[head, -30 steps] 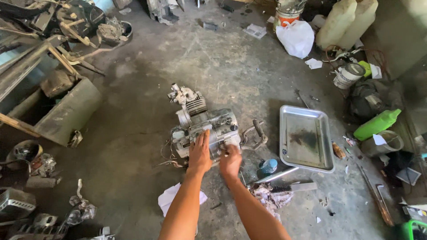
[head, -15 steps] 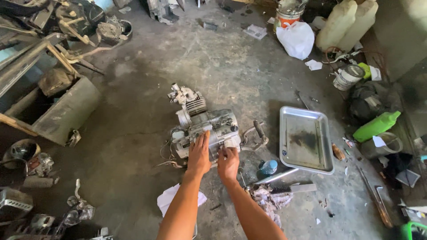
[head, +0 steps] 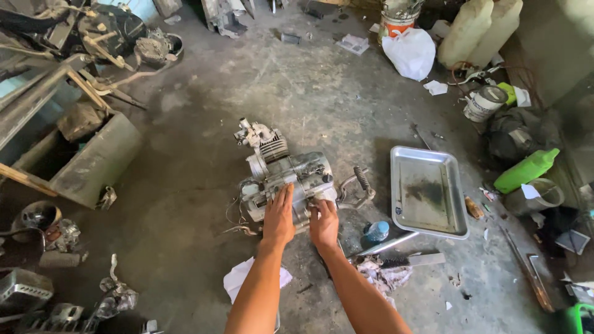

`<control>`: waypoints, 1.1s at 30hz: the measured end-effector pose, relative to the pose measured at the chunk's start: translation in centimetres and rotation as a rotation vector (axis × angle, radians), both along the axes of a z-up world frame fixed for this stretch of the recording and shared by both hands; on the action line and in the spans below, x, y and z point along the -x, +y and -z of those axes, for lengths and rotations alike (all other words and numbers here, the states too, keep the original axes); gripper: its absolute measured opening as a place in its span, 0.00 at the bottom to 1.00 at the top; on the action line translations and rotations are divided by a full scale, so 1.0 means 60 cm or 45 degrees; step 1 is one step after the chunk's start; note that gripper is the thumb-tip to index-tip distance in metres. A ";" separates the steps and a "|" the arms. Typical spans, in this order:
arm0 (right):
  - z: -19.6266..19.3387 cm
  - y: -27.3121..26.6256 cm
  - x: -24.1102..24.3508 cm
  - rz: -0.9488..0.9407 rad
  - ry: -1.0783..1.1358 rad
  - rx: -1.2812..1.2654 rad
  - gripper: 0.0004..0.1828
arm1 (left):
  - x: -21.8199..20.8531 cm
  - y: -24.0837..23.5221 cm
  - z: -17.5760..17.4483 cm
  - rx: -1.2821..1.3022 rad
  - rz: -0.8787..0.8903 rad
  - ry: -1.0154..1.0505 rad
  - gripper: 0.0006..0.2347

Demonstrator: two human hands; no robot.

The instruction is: The person uses a wrench to tighten bolts on a small engine placed on the floor. They then use a cloth to wipe the engine's surface and handle a metal rod attached to the engine.

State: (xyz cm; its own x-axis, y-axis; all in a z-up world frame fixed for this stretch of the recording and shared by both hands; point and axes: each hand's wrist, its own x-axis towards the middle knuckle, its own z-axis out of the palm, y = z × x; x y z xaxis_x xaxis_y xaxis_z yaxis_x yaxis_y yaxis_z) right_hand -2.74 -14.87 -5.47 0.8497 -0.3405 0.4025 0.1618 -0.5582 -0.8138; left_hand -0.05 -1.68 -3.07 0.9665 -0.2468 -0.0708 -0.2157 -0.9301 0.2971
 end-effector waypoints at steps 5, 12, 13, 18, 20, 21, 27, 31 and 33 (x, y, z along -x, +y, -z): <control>0.050 -0.039 0.005 -0.190 -0.187 0.273 0.03 | 0.004 0.002 -0.023 0.039 0.015 0.017 0.50; 0.091 -0.086 -0.011 -0.341 0.041 0.390 0.04 | 0.005 -0.001 -0.017 -0.011 -0.013 0.037 0.48; 0.116 -0.094 -0.015 -0.342 0.038 0.388 0.04 | 0.004 0.000 -0.015 -0.014 -0.015 0.035 0.48; 0.097 -0.079 -0.012 -0.053 0.074 0.122 0.08 | -0.002 -0.002 -0.005 -0.024 -0.018 0.019 0.50; 0.068 -0.053 -0.003 -0.048 0.028 0.134 0.08 | -0.002 0.000 -0.001 -0.020 -0.022 0.027 0.51; 0.052 -0.042 -0.001 -0.034 -0.030 0.144 0.09 | -0.005 0.000 -0.002 -0.018 -0.017 0.023 0.51; 0.054 -0.052 0.030 -0.259 -0.093 0.399 0.10 | 0.000 -0.002 -0.011 -0.079 -0.026 0.039 0.50; 0.082 -0.060 0.013 -0.260 -0.065 0.465 0.10 | -0.002 0.000 -0.009 -0.050 -0.017 0.024 0.49; 0.098 -0.061 0.001 -0.157 0.033 0.212 0.08 | 0.002 0.000 -0.017 0.011 -0.009 0.030 0.50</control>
